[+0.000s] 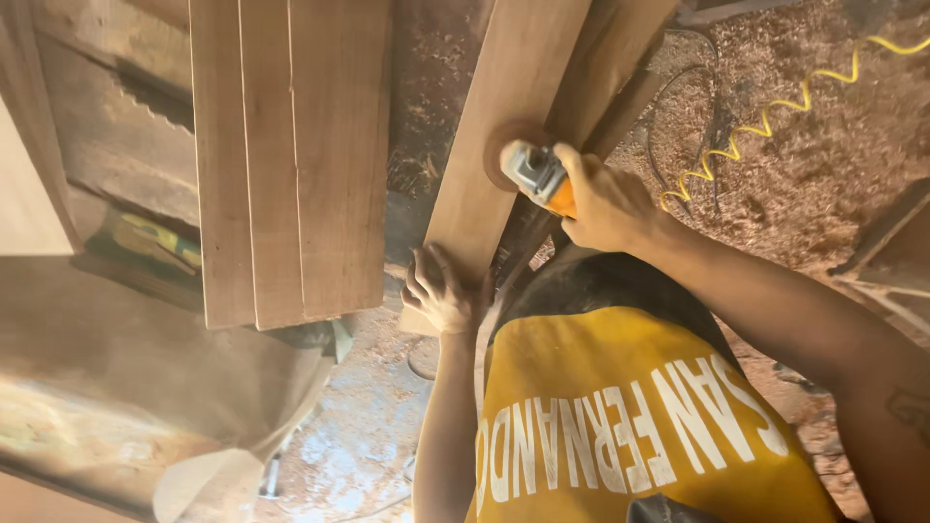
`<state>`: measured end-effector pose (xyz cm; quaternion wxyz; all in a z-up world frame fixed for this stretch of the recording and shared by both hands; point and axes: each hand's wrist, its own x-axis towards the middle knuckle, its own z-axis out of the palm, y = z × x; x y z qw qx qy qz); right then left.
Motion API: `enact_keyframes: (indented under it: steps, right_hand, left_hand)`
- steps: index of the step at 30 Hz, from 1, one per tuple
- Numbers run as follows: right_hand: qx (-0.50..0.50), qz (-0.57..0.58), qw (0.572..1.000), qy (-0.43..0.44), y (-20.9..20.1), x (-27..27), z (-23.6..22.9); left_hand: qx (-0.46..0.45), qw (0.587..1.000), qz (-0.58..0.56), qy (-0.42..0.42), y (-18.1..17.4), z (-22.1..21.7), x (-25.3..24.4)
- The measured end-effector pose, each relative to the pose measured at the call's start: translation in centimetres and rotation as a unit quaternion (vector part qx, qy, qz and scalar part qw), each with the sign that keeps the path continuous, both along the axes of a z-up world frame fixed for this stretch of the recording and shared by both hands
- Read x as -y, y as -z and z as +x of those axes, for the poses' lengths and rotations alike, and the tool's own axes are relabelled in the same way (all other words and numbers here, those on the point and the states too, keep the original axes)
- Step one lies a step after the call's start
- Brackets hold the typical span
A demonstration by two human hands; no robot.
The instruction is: The person uses an angle grinder with a sanding disc to smooth the surface and edges of several wooden planks on a workbench. They hold each plank with one hand while moving the tool along the wood, then flip and reposition the planks to continue sanding.
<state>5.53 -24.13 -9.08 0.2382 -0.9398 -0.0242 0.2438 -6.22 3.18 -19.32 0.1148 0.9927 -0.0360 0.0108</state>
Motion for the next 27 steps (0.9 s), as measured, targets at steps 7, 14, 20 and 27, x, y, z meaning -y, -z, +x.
enact_keyframes:
  steps: [7, 14, 20, 27]
  right_hand:
    - [-0.016, -0.078, 0.988, 0.133, 2.5, 5.4, 5.0]
    - [0.019, -0.097, 0.984, 0.15, 5.7, 9.1, 10.3]
    - [-0.013, 0.006, 0.993, 0.114, 1.3, 1.5, 1.9]
    - [-0.106, -0.052, 0.99, 0.078, 0.5, 4.5, 2.3]
  left_hand:
    - [0.011, 1.0, 0.014, 0.008, 0.4, -0.1, 0.0]
    - [0.008, 1.0, 0.016, 0.004, 0.2, -0.4, 0.2]
    - [0.035, 0.999, 0.023, 0.008, 0.5, 0.1, 0.3]
    - [0.039, 0.999, 0.035, 0.006, 0.4, 0.1, 0.2]
